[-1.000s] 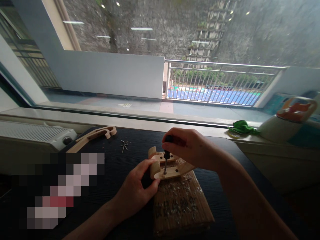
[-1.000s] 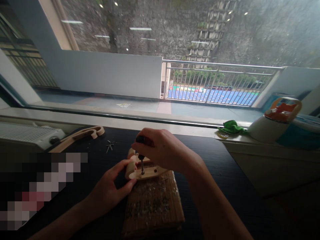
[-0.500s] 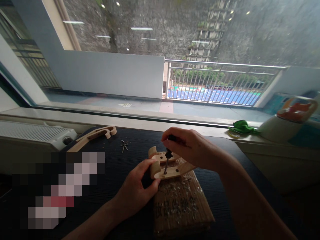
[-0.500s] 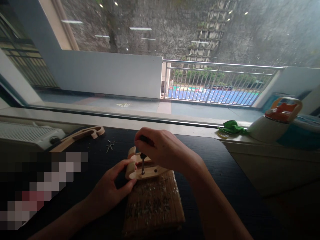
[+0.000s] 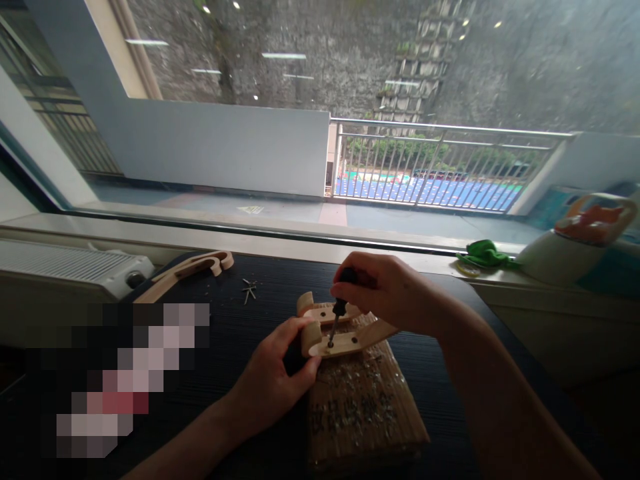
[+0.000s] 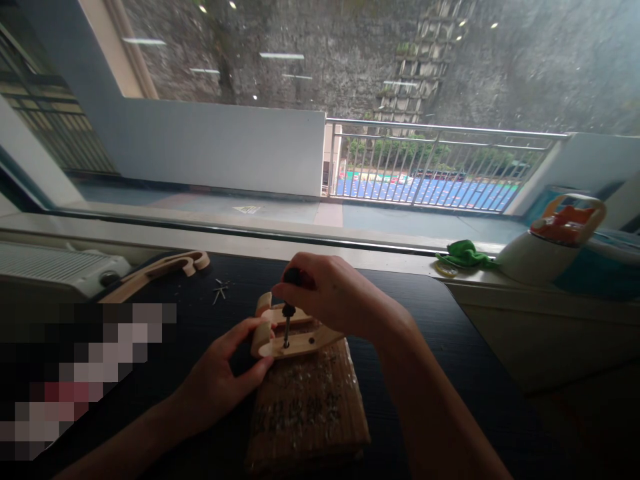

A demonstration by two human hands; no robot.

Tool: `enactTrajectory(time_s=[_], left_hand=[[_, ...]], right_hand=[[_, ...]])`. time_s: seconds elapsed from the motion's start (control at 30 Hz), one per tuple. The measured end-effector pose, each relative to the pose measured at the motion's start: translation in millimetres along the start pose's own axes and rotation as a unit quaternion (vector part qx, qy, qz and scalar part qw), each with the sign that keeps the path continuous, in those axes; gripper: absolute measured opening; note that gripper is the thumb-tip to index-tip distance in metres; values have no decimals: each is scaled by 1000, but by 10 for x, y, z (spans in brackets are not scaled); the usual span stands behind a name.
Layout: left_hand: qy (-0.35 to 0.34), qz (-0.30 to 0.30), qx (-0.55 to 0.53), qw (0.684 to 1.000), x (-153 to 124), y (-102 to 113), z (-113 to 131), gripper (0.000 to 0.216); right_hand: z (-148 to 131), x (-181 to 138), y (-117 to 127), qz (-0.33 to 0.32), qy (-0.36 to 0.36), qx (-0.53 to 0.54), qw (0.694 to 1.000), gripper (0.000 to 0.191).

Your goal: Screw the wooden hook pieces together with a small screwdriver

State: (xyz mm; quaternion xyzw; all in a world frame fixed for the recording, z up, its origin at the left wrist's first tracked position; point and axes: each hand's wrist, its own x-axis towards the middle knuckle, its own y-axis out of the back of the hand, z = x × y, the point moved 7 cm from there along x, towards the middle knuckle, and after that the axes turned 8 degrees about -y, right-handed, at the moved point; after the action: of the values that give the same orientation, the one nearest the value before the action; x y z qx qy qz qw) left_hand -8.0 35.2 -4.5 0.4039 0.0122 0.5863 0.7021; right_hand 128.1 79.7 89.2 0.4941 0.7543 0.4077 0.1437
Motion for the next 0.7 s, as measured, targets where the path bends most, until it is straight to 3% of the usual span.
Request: enactTrajectory(time_s=[0.2, 0.33, 0.53, 0.7], left_hand=[[-1, 0, 1, 1000, -2, 1, 4, 28], [0, -5, -3, 1000, -11, -4, -3, 29], [7, -12, -5, 1000, -17, -24, -46, 29], [3, -8, -7, 1000, -9, -22, -52, 30]], right_hand=[[-52, -12, 13, 17, 8, -36, 999, 24], [-123, -28, -4, -11, 17, -15, 1000, 16], [-137, -52, -44, -52, 7, -19, 998, 17], [-51, -34, -51, -38, -11, -38, 998, 23]])
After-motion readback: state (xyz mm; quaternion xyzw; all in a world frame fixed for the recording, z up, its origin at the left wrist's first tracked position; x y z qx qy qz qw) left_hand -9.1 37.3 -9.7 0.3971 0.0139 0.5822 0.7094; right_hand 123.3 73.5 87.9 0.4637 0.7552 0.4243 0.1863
